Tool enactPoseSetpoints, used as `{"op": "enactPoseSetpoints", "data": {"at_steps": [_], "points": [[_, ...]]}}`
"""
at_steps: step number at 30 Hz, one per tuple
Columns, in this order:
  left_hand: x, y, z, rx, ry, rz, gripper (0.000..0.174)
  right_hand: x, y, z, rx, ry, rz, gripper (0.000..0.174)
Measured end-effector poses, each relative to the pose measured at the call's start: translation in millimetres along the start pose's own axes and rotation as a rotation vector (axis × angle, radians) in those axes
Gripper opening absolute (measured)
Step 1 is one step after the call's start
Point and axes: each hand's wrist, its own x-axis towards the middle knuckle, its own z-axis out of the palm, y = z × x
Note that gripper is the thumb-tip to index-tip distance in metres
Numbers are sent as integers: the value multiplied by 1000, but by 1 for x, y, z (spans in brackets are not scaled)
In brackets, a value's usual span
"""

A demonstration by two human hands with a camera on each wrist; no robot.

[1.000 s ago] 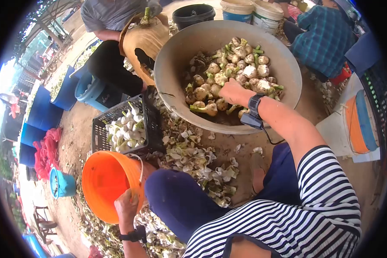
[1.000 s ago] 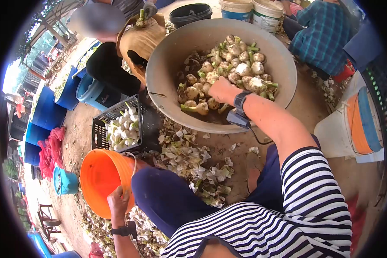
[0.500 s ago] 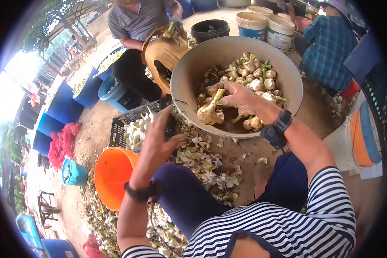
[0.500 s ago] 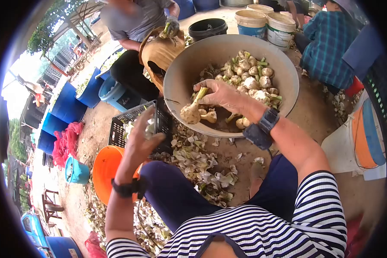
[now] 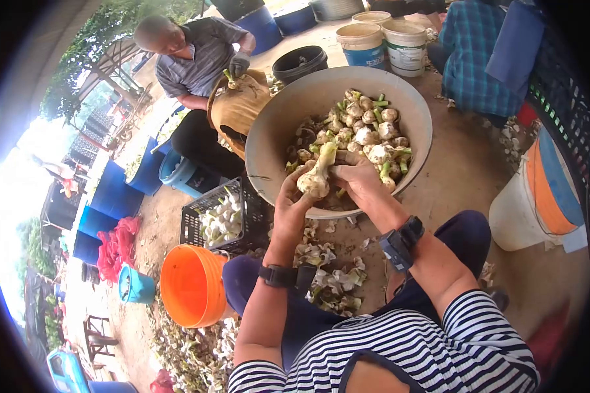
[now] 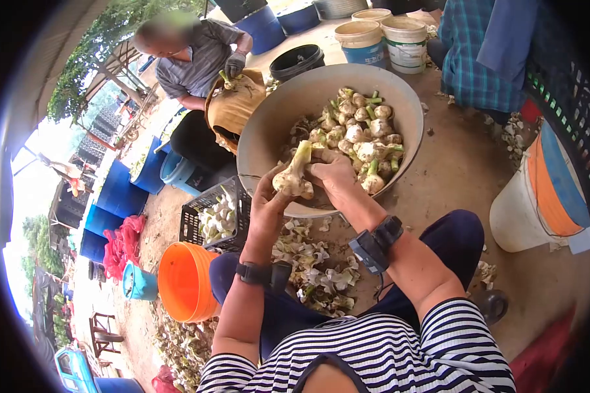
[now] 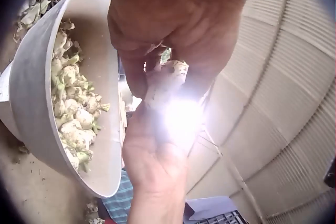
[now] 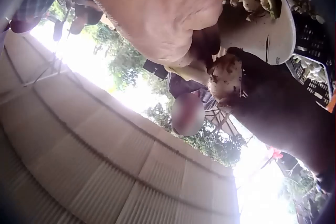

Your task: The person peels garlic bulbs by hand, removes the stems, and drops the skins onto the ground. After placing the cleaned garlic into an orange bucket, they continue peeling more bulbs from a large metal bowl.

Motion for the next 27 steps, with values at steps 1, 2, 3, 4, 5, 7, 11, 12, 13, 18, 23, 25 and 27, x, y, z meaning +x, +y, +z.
{"op": "enactPoseSetpoints", "data": {"at_steps": [1, 2, 3, 4, 5, 7, 11, 12, 13, 18, 23, 25, 27], "points": [[-1, -3, 1, -10, -16, 4, 55, -6, -3, 1, 6, -17, 2, 29], [-4, -4, 3, 133, 10, 14, 54, -9, -6, 2, 12, -39, 4, 30], [-7, -3, 6, 277, 38, 23, 54, -6, -4, -4, 23, -72, 41, 31], [-11, -3, 9, 420, 68, 27, 54, -5, 1, -8, 0, -49, 48, 31], [-15, -3, 13, 650, 104, 127, 55, -4, 6, -12, -24, -26, 54, 30], [-22, -3, 27, 1112, 164, 321, 57, -6, 11, -14, -57, 55, 85, 26], [-36, -3, 39, 1368, 292, 432, 58, -4, 28, -11, 104, 32, 106, 28], [-40, -1, 40, 1361, 323, 428, 57, -5, 27, -8, 114, 17, 104, 27], [-37, 3, 32, 974, 283, 254, 50, -7, 26, -5, 120, 2, 101, 27], [-51, 7, 14, -198, 366, -27, 38, -20, 24, 5, 44, -200, 91, 29], [-61, -10, 13, 87, 277, 4, 44, -27, 41, -12, 68, -237, 210, 39], [-64, -23, 15, 275, 237, 58, 45, -25, 46, -20, -6, -193, 200, 36], [-69, -22, 13, 288, 262, 82, 45, -24, 53, -18, -29, -211, 141, 27]]}}
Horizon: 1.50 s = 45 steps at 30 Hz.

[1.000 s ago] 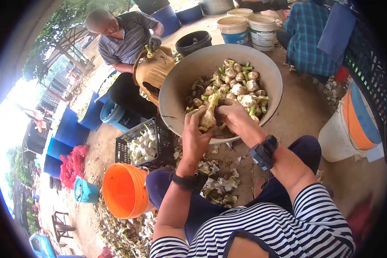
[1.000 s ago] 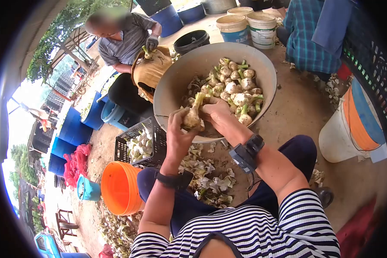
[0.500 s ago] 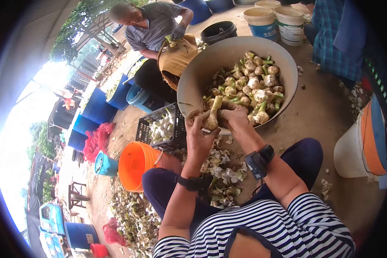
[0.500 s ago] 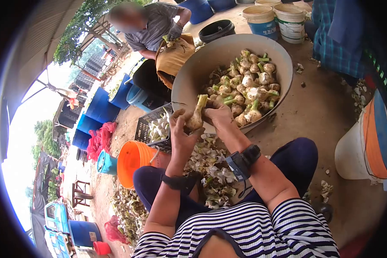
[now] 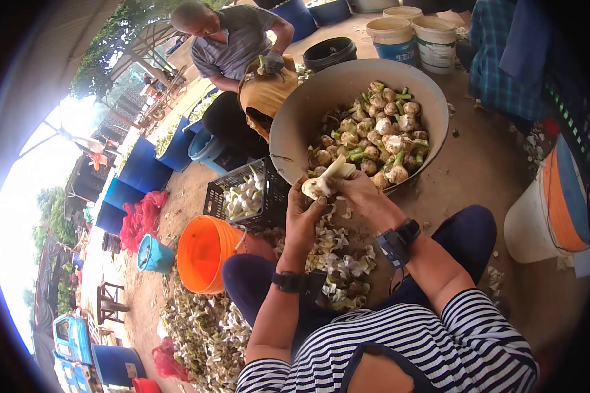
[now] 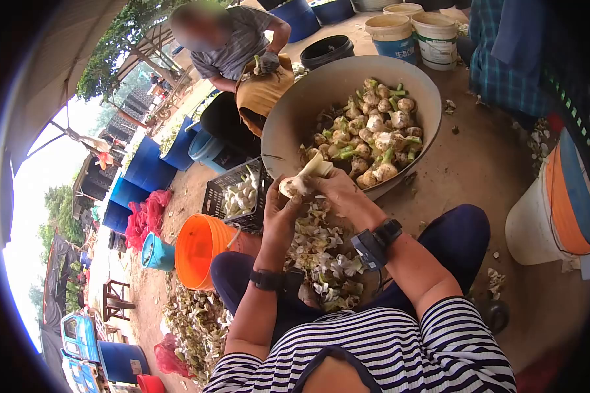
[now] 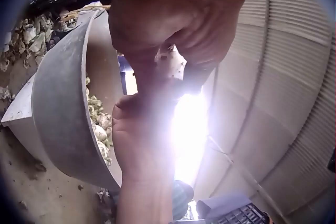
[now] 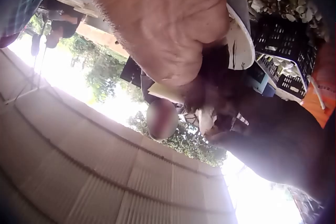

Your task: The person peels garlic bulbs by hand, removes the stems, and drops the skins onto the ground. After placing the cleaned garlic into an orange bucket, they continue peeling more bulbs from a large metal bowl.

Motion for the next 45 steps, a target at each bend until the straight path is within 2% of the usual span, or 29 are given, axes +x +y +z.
{"op": "enactPoseSetpoints", "data": {"at_steps": [3, 4, 7, 8, 11, 12, 15, 16, 19, 20, 23, 24, 27, 28, 29, 31, 32, 33, 35, 37, 38, 39, 41, 43, 45], "points": [[4, -1, -18, -298, -17, -99, 40, -6, -3, 4, -464, 59, -53, 25], [1, 3, -19, -294, 38, -116, 38, -7, 0, 6, -557, 52, -92, 23], [12, -16, -60, -306, -51, -407, 44, -7, 13, 10, -602, -4, -224, 24], [14, -25, -65, -150, -11, -405, 51, -7, 16, 10, -628, 22, -161, 24], [26, -55, -88, -12, 29, -206, 36, -2, 24, 9, -696, 106, 22, 24], [29, -48, -85, 32, 51, -107, 34, -3, 23, 12, -829, 125, -28, 23], [19, -17, -78, 769, 66, 163, 33, 3, 39, 17, -1101, 122, -266, 27], [27, -35, -86, 785, 56, 286, 26, 8, 44, 18, -1216, 90, -374, 24], [38, -49, -97, 320, 71, 20, 22, 14, 43, 30, -1471, 152, -371, 21], [44, -63, -103, 169, 68, 16, 22, 17, 40, 36, -1616, 172, -500, 18], [43, -66, -123, -357, 71, -279, 24, 22, 42, 43, -1964, 131, -410, 21], [44, -66, -129, -555, 110, -346, 25, 24, 44, 46, -2041, 53, -303, 30], [46, -58, -147, -829, 145, -482, 30, 30, 41, 58, -1867, -201, 48, 30], [49, -68, -155, -837, 183, -487, 32, 26, 49, 50, -1072, -160, 9, 28], [53, -86, -162, -843, 221, -499, 33, 26, 46, 46, -656, -109, 180, 25], [55, -97, -168, -866, 259, -522, 34, 34, 50, 41, -295, -8, 167, 29], [55, -97, -166, -885, 262, -532, 34, 50, 47, 20, 244, -168, -99, 34], [56, -97, -165, -906, 263, -540, 33, 50, 36, 41, 128, 104, -142, 26], [57, -96, -168, -936, 328, -532, 34, 43, 45, 38, -241, 205, -73, 24], [63, -94, -167, -1000, 431, -474, 34, 40, 37, 53, -1435, -349, 208, 38], [67, -90, -175, -976, 418, -371, 34, 41, 32, 79, -1604, -574, 454, 50], [73, -79, -181, -903, 479, -257, 33, 30, 48, 59, -1744, -505, 254, 52], [77, -63, -184, -745, 588, -229, 30, 39, 60, 65, -1580, -163, 36, 56], [72, -66, -171, -747, 512, -229, 29, 56, 71, 81, -1510, -3, -213, 49], [68, -74, -161, -725, 420, -313, 29, 72, 77, 86, -1483, 30, -396, 40]]}}
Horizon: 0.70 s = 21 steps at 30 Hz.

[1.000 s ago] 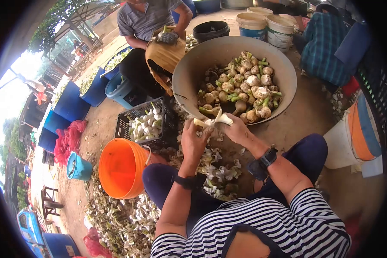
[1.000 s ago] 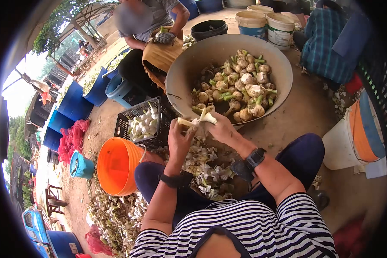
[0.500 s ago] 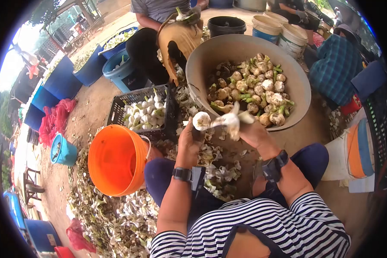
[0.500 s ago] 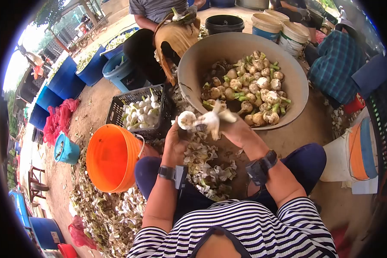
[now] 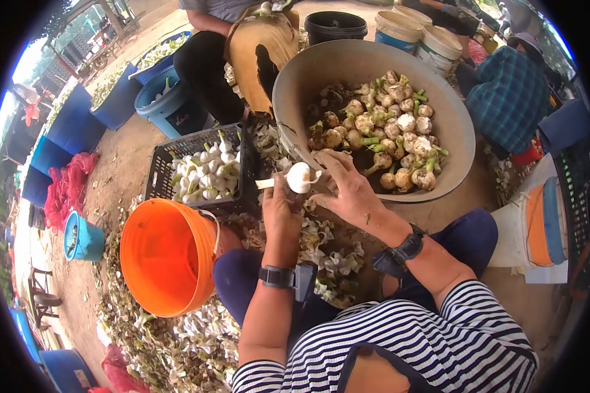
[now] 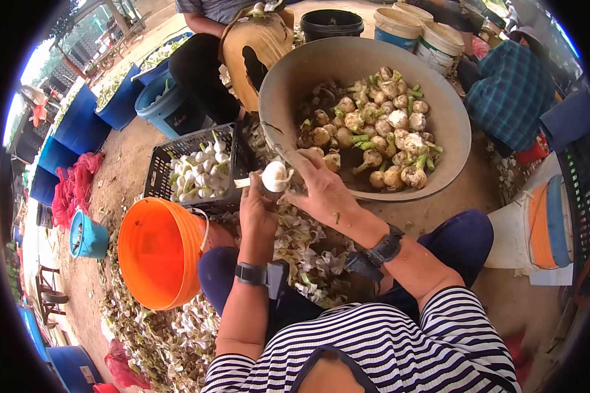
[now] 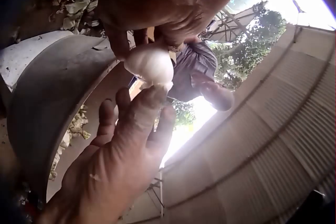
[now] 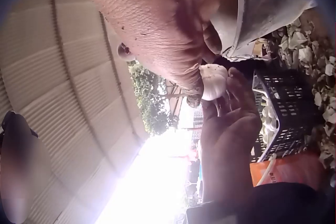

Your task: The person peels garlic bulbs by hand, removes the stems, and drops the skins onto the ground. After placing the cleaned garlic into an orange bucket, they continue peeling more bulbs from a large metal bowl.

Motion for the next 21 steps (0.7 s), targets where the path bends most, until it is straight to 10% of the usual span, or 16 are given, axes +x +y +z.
{"op": "enactPoseSetpoints", "data": {"at_steps": [2, 6, 7, 10, 12, 16, 21], "points": [[1, -4, 1, 13, 22, -57, 31, 11, 8, 6, -22, -3, -128, 29], [21, 28, -3, -163, 42, -12, 44, 35, 44, -4, 572, 211, 349, 16], [27, 44, -6, -206, -21, 156, 47, 37, 40, -18, 580, -1, 285, 19], [46, 67, -24, -459, -71, 152, 54, 48, 37, -40, 69, -407, 43, 29], [44, 55, -22, -291, -90, 139, 49, 74, 68, -52, -219, -248, 195, 40], [25, 21, 8, 135, -177, -29, 39, 93, 150, -10, -777, -774, 104, 23], [26, 3, 8, 264, -241, -104, 31, 79, 181, 24, -977, -750, 78, 21]]}}
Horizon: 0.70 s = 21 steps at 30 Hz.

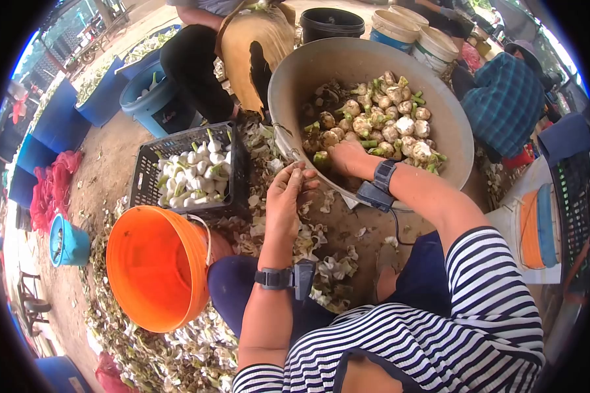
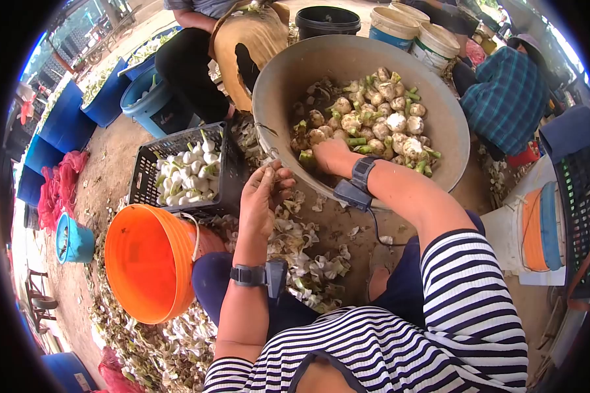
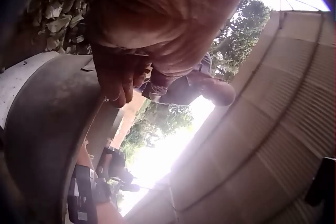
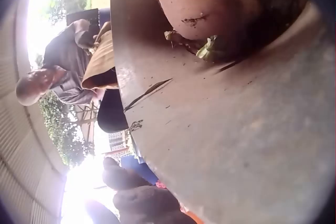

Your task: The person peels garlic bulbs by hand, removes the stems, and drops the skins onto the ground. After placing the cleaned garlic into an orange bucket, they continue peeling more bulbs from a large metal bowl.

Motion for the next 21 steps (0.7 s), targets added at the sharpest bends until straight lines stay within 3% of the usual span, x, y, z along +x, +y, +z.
{"op": "enactPoseSetpoints", "data": {"at_steps": [4, 7, 9, 11, 14, 16, 18, 19, 21], "points": [[4, -2, -4, 5, 8, 25, 31, -8, 11, 8, 76, 135, 42, 23], [2, -1, -7, 23, 10, 33, 32, -13, 19, 8, 412, 443, 173, 27], [-2, -2, -4, 75, 10, 45, 34, -17, 32, -13, 770, 178, 223, 32], [-2, -8, 0, 200, -19, 134, 41, -24, 35, -21, 958, 308, 229, 26], [-18, -10, 17, 519, -66, 378, 52, -64, 10, -58, 1412, 316, 157, 17], [-29, -12, 28, 746, -52, 530, 66, -104, -28, -93, 1671, 293, 106, 20], [-40, -10, 35, 908, -73, 658, 68, -115, -53, -92, 1946, 312, -1, 27], [-46, -10, 39, 989, -86, 722, 70, -125, -54, -87, 2032, 223, 49, 27], [-56, -11, 44, 1083, -60, 783, 66, -135, -67, -78, 2126, 336, 100, 31]]}}
